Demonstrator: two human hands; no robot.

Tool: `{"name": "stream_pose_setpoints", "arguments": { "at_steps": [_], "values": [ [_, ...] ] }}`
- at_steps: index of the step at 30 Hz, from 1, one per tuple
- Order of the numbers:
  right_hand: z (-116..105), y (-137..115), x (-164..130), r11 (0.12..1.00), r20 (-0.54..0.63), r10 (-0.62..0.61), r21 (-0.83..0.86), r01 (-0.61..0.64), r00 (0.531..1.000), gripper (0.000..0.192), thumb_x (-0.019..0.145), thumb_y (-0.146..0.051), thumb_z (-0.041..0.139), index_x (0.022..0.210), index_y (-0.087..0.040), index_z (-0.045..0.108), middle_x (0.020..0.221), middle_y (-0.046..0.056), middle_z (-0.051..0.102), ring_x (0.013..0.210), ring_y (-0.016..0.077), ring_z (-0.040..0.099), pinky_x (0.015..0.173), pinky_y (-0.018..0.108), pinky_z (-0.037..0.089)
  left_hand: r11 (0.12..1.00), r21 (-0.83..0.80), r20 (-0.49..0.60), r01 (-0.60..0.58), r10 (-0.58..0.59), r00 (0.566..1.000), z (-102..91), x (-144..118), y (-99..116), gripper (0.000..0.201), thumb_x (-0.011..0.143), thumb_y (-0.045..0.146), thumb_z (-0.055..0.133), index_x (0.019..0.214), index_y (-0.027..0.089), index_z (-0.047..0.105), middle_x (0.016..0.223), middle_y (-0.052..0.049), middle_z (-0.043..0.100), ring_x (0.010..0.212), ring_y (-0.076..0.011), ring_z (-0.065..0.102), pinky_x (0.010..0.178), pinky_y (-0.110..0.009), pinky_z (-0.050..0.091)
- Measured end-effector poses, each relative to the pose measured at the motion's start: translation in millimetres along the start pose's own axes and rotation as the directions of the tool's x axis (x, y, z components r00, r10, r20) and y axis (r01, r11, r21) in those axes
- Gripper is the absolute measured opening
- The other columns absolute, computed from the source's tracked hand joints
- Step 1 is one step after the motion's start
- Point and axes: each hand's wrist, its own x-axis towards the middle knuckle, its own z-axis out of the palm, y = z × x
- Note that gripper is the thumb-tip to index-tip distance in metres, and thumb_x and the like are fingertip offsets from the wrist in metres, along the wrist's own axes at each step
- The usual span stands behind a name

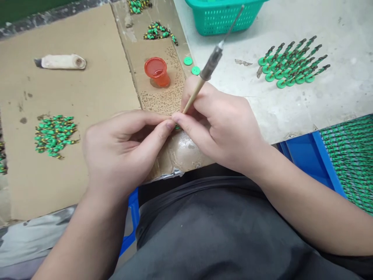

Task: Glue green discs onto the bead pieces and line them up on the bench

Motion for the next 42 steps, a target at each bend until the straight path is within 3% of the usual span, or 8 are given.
{"name": "stream_pose_setpoints", "arguments": {
  "at_steps": [6,12,18,21,26,30,34,42],
  "values": [
    [1.3,-16.1,-1.9,0.995,0.008,0.059,-0.076,-0.058,0.998,0.024,0.129,-0.027,0.055,0.142,-0.026,0.074,0.122,0.004,0.086,0.115,0.0233,0.086,0.099,0.03,0.068,0.999,0.019,0.014,-0.047,0.047,0.999,-2.1,-0.4,0.4,0.013,0.112,0.027,0.085,0.105,0.026,0.096,0.1,0.008,0.095,0.086,-0.0072,0.087,0.081,-0.015,0.063],
    [11.2,-21.2,-6.6,0.994,0.007,0.007,-0.11,-0.006,1.0,0.045,0.134,-0.027,0.03,0.143,-0.028,0.074,0.117,-0.002,0.079,0.113,0.019,0.084,0.103,0.032,0.068,0.995,0.023,0.054,-0.095,0.094,0.994,-4.7,1.5,-4.8,0.012,0.113,0.025,0.084,0.107,0.024,0.095,0.101,0.006,0.095,0.089,-0.0092,0.086,0.085,-0.019,0.062],
    [7.4,-6.0,-4.6,0.997,-0.062,0.079,0.028,-0.078,0.995,0.018,0.13,-0.031,0.052,0.122,-0.026,0.067,0.116,0.004,0.081,0.112,0.0232,0.085,0.102,0.035,0.071,0.995,0.007,0.058,-0.099,0.098,0.993,-3.5,4.5,-5.8,0.015,0.113,0.027,0.081,0.106,0.025,0.094,0.1,0.001,0.094,0.087,-0.013,0.083,0.084,-0.026,0.063],
    [-0.1,3.8,-8.5,0.981,-0.141,0.142,0.151,-0.12,0.98,0.02,0.129,-0.035,0.057,0.111,-0.027,0.062,0.115,0.006,0.082,0.116,0.0257,0.087,0.104,0.039,0.073,0.989,0.022,0.041,-0.147,0.146,0.988,-2.0,5.2,-5.7,0.016,0.113,0.027,0.079,0.113,0.025,0.095,0.097,0.0,0.091,0.083,-0.0136,0.079,0.078,-0.029,0.059],
    [-9.4,7.1,-12.6,0.966,-0.119,0.181,0.208,-0.153,0.976,0.022,0.125,-0.032,0.063,0.104,-0.029,0.056,0.107,0.004,0.079,0.103,0.0253,0.086,0.093,0.038,0.073,0.969,0.141,0.053,-0.2,0.195,0.979,-0.5,3.2,-8.4,0.019,0.108,0.026,0.078,0.121,0.026,0.091,0.095,0.001,0.082,0.085,-0.0169,0.075,0.083,-0.033,0.06],
    [-12.2,9.2,-7.1,0.976,-0.082,0.156,0.166,-0.141,0.984,0.026,0.125,-0.031,0.061,0.1,-0.029,0.057,0.103,0.002,0.076,0.097,0.0227,0.082,0.09,0.036,0.07,0.958,0.18,0.111,-0.224,0.206,0.972,0.7,3.1,-10.6,0.009,0.11,0.029,0.077,0.106,0.026,0.083,0.096,0.0,0.083,0.092,-0.0192,0.078,0.09,-0.035,0.061],
    [-12.1,11.3,-1.0,0.989,-0.03,0.065,0.139,-0.06,0.997,0.028,0.127,-0.032,0.058,0.1,-0.026,0.062,0.109,0.003,0.076,0.095,0.0199,0.079,0.094,0.034,0.066,0.962,0.158,0.151,-0.222,0.199,0.968,0.5,4.4,-10.3,0.012,0.113,0.031,0.074,0.107,0.026,0.083,0.098,0.001,0.085,0.092,-0.0177,0.078,0.088,-0.033,0.061],
    [-8.3,9.5,6.0,0.995,0.027,0.004,0.097,-0.007,1.0,0.018,0.127,-0.032,0.058,0.113,-0.025,0.068,0.117,0.005,0.08,0.101,0.023,0.081,0.101,0.037,0.066,0.99,0.096,0.158,-0.103,0.087,0.984,-2.9,6.4,-4.3,0.014,0.107,0.031,0.075,0.101,0.028,0.087,0.088,0.001,0.081,0.085,-0.0182,0.074,0.084,-0.033,0.059]
  ]
}}
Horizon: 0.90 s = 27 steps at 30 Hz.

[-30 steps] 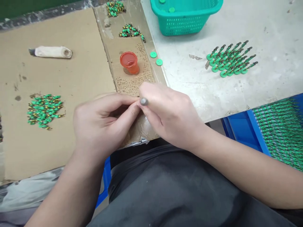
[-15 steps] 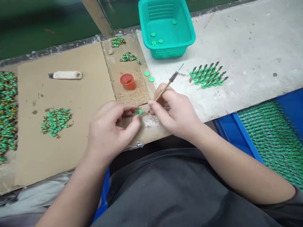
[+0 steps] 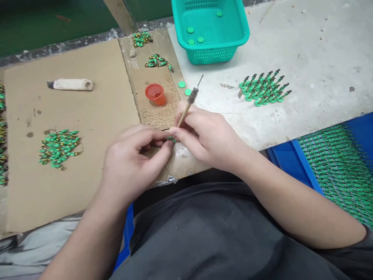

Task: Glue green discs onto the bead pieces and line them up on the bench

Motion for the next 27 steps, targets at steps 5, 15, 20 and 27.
{"name": "stream_pose_setpoints", "arguments": {
  "at_steps": [5,15,20,27],
  "values": [
    [-2.0,-2.3,2.8,0.998,0.03,0.042,-0.043,-0.041,0.999,0.018,0.126,-0.031,0.058,0.112,-0.028,0.068,0.117,0.005,0.082,0.099,0.0241,0.081,0.101,0.039,0.069,0.999,-0.01,0.017,0.044,-0.044,0.999,-0.8,-0.3,0.5,0.016,0.106,0.034,0.075,0.099,0.027,0.087,0.087,0.0,0.081,0.083,-0.0181,0.073,0.084,-0.034,0.059],
    [-2.3,-2.6,3.3,0.996,0.04,0.049,-0.078,-0.046,0.998,0.018,0.125,-0.035,0.057,0.115,-0.029,0.071,0.114,0.005,0.081,0.097,0.0245,0.08,0.101,0.038,0.07,1.0,0.03,0.025,0.009,-0.01,1.0,-3.1,0.2,2.0,0.014,0.11,0.029,0.073,0.1,0.026,0.083,0.088,0.002,0.08,0.083,-0.0154,0.071,0.083,-0.03,0.055],
    [-5.1,-15.6,7.4,0.995,0.128,0.058,-0.088,-0.047,0.99,0.021,0.124,-0.026,0.053,0.136,-0.027,0.071,0.12,0.004,0.084,0.107,0.0257,0.083,0.099,0.037,0.068,0.999,0.031,0.037,-0.01,0.009,0.999,-3.5,2.0,1.9,0.019,0.109,0.028,0.069,0.09,0.026,0.071,0.082,0.003,0.073,0.076,-0.0154,0.063,0.081,-0.031,0.053],
    [-0.7,-19.0,12.9,0.997,0.174,0.068,-0.038,-0.063,0.982,0.025,0.125,-0.023,0.049,0.135,-0.026,0.071,0.127,0.007,0.087,0.116,0.0258,0.086,0.104,0.036,0.068,0.998,-0.029,0.079,0.05,-0.047,0.996,-6.1,6.1,0.7,0.014,0.104,0.028,0.072,0.09,0.027,0.075,0.08,0.003,0.071,0.076,-0.0171,0.064,0.079,-0.032,0.051]
  ]
}}
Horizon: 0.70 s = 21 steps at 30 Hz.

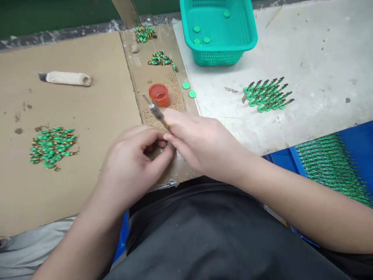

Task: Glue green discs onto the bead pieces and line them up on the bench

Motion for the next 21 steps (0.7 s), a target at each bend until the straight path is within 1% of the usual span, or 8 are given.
{"name": "stream_pose_setpoints", "arguments": {
  "at_steps": [3,5,7,9,12,14,17,21],
  "values": [
    [0.1,5.9,-10.5,0.995,-0.175,0.074,0.073,-0.062,0.982,0.012,0.124,-0.032,0.06,0.114,-0.028,0.066,0.114,0.005,0.084,0.107,0.0243,0.088,0.1,0.036,0.072,0.999,-0.004,0.061,0.036,-0.036,0.997,-4.6,-3.9,-2.9,0.019,0.109,0.035,0.07,0.111,0.03,0.088,0.093,0.0,0.081,0.085,-0.0203,0.073,0.083,-0.035,0.055],
    [-1.8,7.8,-23.1,0.969,-0.322,0.192,0.213,-0.127,0.927,0.018,0.123,-0.038,0.066,0.109,-0.029,0.061,0.106,0.002,0.082,0.098,0.0224,0.09,0.09,0.034,0.075,0.998,-0.022,0.08,0.05,-0.048,0.996,-6.7,-8.1,-4.2,0.027,0.109,0.037,0.07,0.127,0.033,0.091,0.103,-0.001,0.086,0.091,-0.0215,0.077,0.087,-0.036,0.058],
    [-3.8,7.8,-36.9,0.913,-0.39,0.326,0.368,-0.179,0.861,0.019,0.122,-0.041,0.07,0.109,-0.031,0.06,0.098,-0.001,0.08,0.09,0.0205,0.092,0.082,0.031,0.076,0.994,-0.059,0.055,0.097,-0.094,0.994,-6.2,-11.2,-4.0,0.032,0.108,0.039,0.072,0.135,0.036,0.09,0.107,-0.001,0.087,0.091,-0.0212,0.078,0.084,-0.035,0.06],
    [-4.8,7.5,-48.2,0.862,-0.38,0.411,0.459,-0.217,0.829,0.021,0.12,-0.042,0.074,0.108,-0.031,0.06,0.094,-0.002,0.081,0.088,0.0201,0.094,0.081,0.031,0.078,0.983,-0.097,0.005,0.159,-0.159,0.987,-3.3,-11.2,-2.2,0.031,0.107,0.043,0.077,0.134,0.035,0.091,0.103,-0.001,0.086,0.085,-0.0197,0.076,0.077,-0.033,0.059],
    [-4.3,9.0,-56.7,0.834,-0.341,0.444,0.495,-0.243,0.829,0.025,0.118,-0.047,0.078,0.106,-0.03,0.063,0.096,0.001,0.084,0.091,0.0217,0.095,0.084,0.033,0.08,0.978,-0.118,-0.075,0.172,-0.182,0.98,0.4,-5.8,1.9,0.02,0.107,0.046,0.079,0.113,0.034,0.093,0.093,0.0,0.084,0.081,-0.019,0.075,0.076,-0.032,0.061],
    [-3.8,10.8,-57.9,0.829,-0.329,0.444,0.503,-0.243,0.834,0.029,0.117,-0.052,0.079,0.106,-0.029,0.065,0.096,0.002,0.085,0.091,0.0228,0.096,0.085,0.035,0.081,0.966,-0.165,-0.089,0.198,-0.215,0.973,-2.3,-1.4,6.0,0.019,0.106,0.045,0.079,0.102,0.032,0.092,0.09,-0.001,0.085,0.081,-0.0197,0.077,0.079,-0.033,0.064],
    [-4.0,12.1,-57.6,0.83,-0.318,0.442,0.5,-0.248,0.839,0.036,0.117,-0.059,0.079,0.104,-0.028,0.066,0.094,0.004,0.087,0.09,0.0244,0.096,0.084,0.036,0.081,0.892,-0.352,-0.011,0.284,-0.308,0.951,-17.0,2.0,16.8,0.02,0.103,0.047,0.083,0.099,0.029,0.09,0.09,-0.003,0.088,0.08,-0.0214,0.081,0.076,-0.032,0.069],
    [-4.7,10.4,-57.6,0.847,-0.324,0.423,0.473,-0.242,0.846,0.043,0.116,-0.065,0.08,0.1,-0.028,0.066,0.092,0.007,0.089,0.088,0.0275,0.097,0.081,0.038,0.081,0.828,-0.486,0.099,0.28,-0.266,0.959,-44.3,0.1,39.7,0.025,0.102,0.053,0.09,0.09,0.031,0.09,0.091,-0.006,0.09,0.084,-0.0246,0.086,0.078,-0.034,0.074]
  ]
}}
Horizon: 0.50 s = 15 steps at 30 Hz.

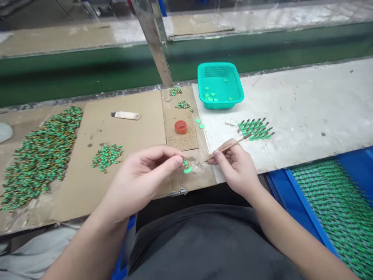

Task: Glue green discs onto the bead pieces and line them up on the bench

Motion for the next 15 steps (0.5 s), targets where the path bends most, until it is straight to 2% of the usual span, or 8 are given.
{"name": "stream_pose_setpoints", "arguments": {
  "at_steps": [4,10,15],
  "values": [
    [1.1,-1.9,-1.1,1.0,0.002,0.008,-0.007,-0.008,1.0,0.043,0.116,-0.065,0.08,0.098,-0.028,0.068,0.092,0.009,0.09,0.088,0.0296,0.097,0.083,0.04,0.082,0.999,-0.047,0.031,-0.005,0.007,1.0,-5.5,-11.4,21.5,0.022,0.103,0.048,0.088,0.088,0.033,0.092,0.089,-0.006,0.091,0.079,-0.0244,0.086,0.071,-0.033,0.073],
    [1.8,-0.2,-2.5,1.0,0.014,-0.016,0.002,0.016,1.0,0.036,0.117,-0.057,0.079,0.097,-0.029,0.069,0.091,0.009,0.091,0.087,0.0304,0.097,0.083,0.041,0.082,0.997,-0.082,0.006,-0.014,0.014,1.0,-5.5,-18.1,27.3,0.019,0.102,0.038,0.085,0.085,0.033,0.09,0.085,-0.005,0.088,0.074,-0.0234,0.084,0.067,-0.033,0.072],
    [1.7,1.1,-3.3,0.999,0.033,-0.035,-0.001,0.035,0.999,0.035,0.119,-0.056,0.076,0.097,-0.029,0.07,0.091,0.008,0.09,0.086,0.031,0.097,0.079,0.041,0.08,0.999,-0.021,0.0,-0.044,0.044,0.999,-2.2,-14.7,36.9,0.023,0.1,0.039,0.084,0.079,0.031,0.086,0.076,-0.003,0.081,0.067,-0.0187,0.073,0.06,-0.028,0.062]
  ]
}}
